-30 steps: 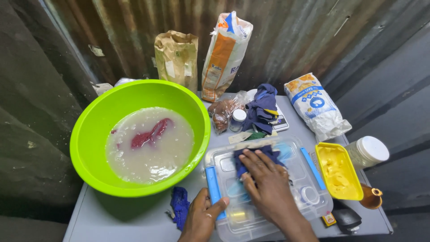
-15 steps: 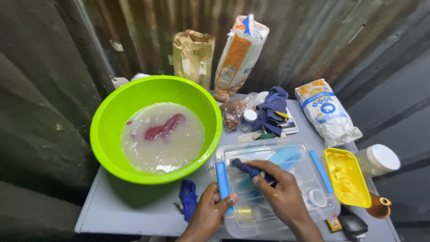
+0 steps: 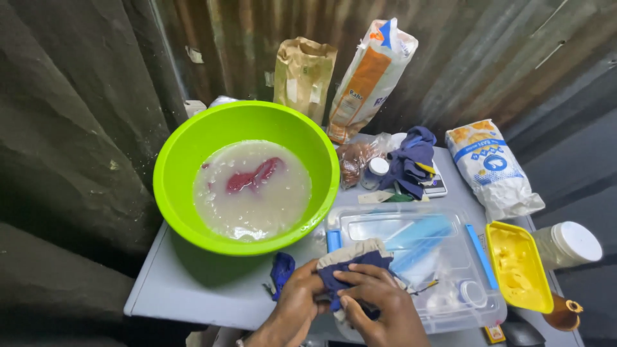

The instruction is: Washing a small garment in a bowl of water and then cleaning and inspecting a clear plastic container.

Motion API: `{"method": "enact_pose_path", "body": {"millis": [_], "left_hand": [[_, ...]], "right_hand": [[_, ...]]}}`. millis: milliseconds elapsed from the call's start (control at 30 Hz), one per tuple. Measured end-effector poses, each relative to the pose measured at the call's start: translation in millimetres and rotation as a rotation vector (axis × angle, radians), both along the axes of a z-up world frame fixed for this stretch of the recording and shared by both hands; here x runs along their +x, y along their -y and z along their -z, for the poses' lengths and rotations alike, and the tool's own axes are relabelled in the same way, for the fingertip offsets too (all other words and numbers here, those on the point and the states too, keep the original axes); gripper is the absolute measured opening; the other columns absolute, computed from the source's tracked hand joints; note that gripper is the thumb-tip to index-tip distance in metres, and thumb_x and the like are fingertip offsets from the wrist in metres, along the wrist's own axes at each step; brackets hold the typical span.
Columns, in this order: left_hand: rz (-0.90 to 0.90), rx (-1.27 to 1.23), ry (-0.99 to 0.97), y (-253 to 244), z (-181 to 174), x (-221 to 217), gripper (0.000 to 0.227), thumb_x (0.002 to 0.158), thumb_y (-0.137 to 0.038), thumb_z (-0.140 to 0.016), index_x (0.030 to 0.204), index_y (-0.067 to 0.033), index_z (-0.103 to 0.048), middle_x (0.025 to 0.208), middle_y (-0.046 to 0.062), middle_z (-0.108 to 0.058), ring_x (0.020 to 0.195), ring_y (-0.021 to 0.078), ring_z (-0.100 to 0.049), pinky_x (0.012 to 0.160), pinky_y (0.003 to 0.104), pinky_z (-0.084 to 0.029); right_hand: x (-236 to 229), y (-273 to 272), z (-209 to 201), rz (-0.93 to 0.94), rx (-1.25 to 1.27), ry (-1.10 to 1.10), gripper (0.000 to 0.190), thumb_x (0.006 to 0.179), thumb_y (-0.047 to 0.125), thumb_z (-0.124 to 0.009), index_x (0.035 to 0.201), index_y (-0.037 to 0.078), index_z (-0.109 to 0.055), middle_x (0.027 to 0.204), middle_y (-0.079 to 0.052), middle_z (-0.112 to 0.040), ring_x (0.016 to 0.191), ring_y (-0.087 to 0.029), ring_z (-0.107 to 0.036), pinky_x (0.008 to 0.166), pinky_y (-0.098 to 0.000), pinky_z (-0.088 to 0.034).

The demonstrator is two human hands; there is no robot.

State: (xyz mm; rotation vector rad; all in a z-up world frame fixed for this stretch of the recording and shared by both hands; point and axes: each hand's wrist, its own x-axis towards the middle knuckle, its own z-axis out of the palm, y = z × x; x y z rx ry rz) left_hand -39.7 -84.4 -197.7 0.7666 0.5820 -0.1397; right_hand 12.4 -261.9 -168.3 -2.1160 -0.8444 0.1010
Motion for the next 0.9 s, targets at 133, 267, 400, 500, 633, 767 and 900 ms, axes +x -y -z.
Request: {"method": "enact_pose_path", "body": {"millis": [133, 267, 400, 500, 633, 767, 900], "left_hand": [[-0.002, -0.004, 0.112, -8, 14, -1, 0.037, 0.108, -0.021, -0.055, 0.133, -0.0090, -0.078, 0.104, 0.010, -0.076, 0.082, 0.0193, -0.065, 0.077, 0.041, -0.059], [0.027, 0.139, 0.130, -5, 7, 2, 0.043, 0.105, -0.037, -0.067, 0.127, -0.0033, -0.083, 0.099, 0.008, -0.075, 0.091, 0.0169, -0.067, 0.076, 0.036, -0.056], [-0.026, 0.241, 0.119, -3, 10, 7, 0.044, 0.100, -0.013, -0.076, 0.140, -0.0016, -0.087, 0.123, 0.014, -0.089, 0.108, 0.0202, -0.079, 0.087, 0.036, -0.069], [0.071, 0.223, 0.321, -6, 25, 6, 0.079, 0.081, 0.000, -0.077, 0.159, -0.0044, -0.069, 0.134, 0.014, -0.082, 0.117, 0.0208, -0.077, 0.100, 0.034, -0.065], [0.096, 0.473, 0.114, 3, -5, 7, 0.062, 0.083, -0.004, -0.071, 0.143, -0.0165, -0.080, 0.107, 0.006, -0.074, 0.094, 0.0165, -0.072, 0.083, 0.031, -0.062], [0.080, 0.704, 0.028, 12, 26, 13, 0.053, 0.085, -0.022, -0.070, 0.136, -0.0191, -0.080, 0.119, 0.003, -0.090, 0.103, 0.0165, -0.080, 0.092, 0.033, -0.064], [0.095, 0.946, -0.010, 10, 34, 17, 0.030, 0.086, -0.034, -0.071, 0.106, -0.0164, -0.085, 0.096, 0.006, -0.089, 0.091, 0.0231, -0.080, 0.088, 0.040, -0.060]], "right_hand": [[-2, -10, 25, -0.096, 0.067, 0.290, 0.008, 0.098, 0.019, -0.076, 0.094, 0.012, -0.078, 0.126, -0.008, -0.088, 0.131, -0.037, -0.076, 0.107, -0.0526, -0.060], [-17, -22, 22, -0.104, 0.169, 0.332, 0.024, 0.081, -0.002, -0.058, 0.093, 0.011, -0.074, 0.116, -0.007, -0.086, 0.122, -0.034, -0.077, 0.111, -0.0516, -0.059], [-23, -25, -3, 0.026, 0.283, 0.355, 0.023, 0.087, -0.007, -0.063, 0.098, 0.007, -0.077, 0.114, -0.008, -0.089, 0.109, -0.028, -0.085, 0.113, -0.0452, -0.063], [-8, 2, 24, 0.275, 0.001, 0.381, 0.037, 0.095, 0.032, -0.081, 0.129, 0.017, -0.083, 0.137, -0.002, -0.082, 0.131, -0.028, -0.073, 0.111, -0.0475, -0.057], [-1, 3, 30, 0.197, -0.008, 0.374, 0.033, 0.097, 0.029, -0.074, 0.125, 0.014, -0.084, 0.143, -0.004, -0.079, 0.135, -0.031, -0.071, 0.114, -0.0504, -0.053], [12, 9, 29, 0.028, 0.030, 0.301, 0.038, 0.100, 0.021, -0.069, 0.134, 0.009, -0.080, 0.154, -0.009, -0.075, 0.147, -0.035, -0.066, 0.121, -0.0526, -0.051], [16, 4, 17, -0.048, 0.027, 0.207, 0.044, 0.097, 0.013, -0.066, 0.139, 0.014, -0.077, 0.160, -0.007, -0.074, 0.154, -0.034, -0.061, 0.127, -0.0530, -0.045]]}}
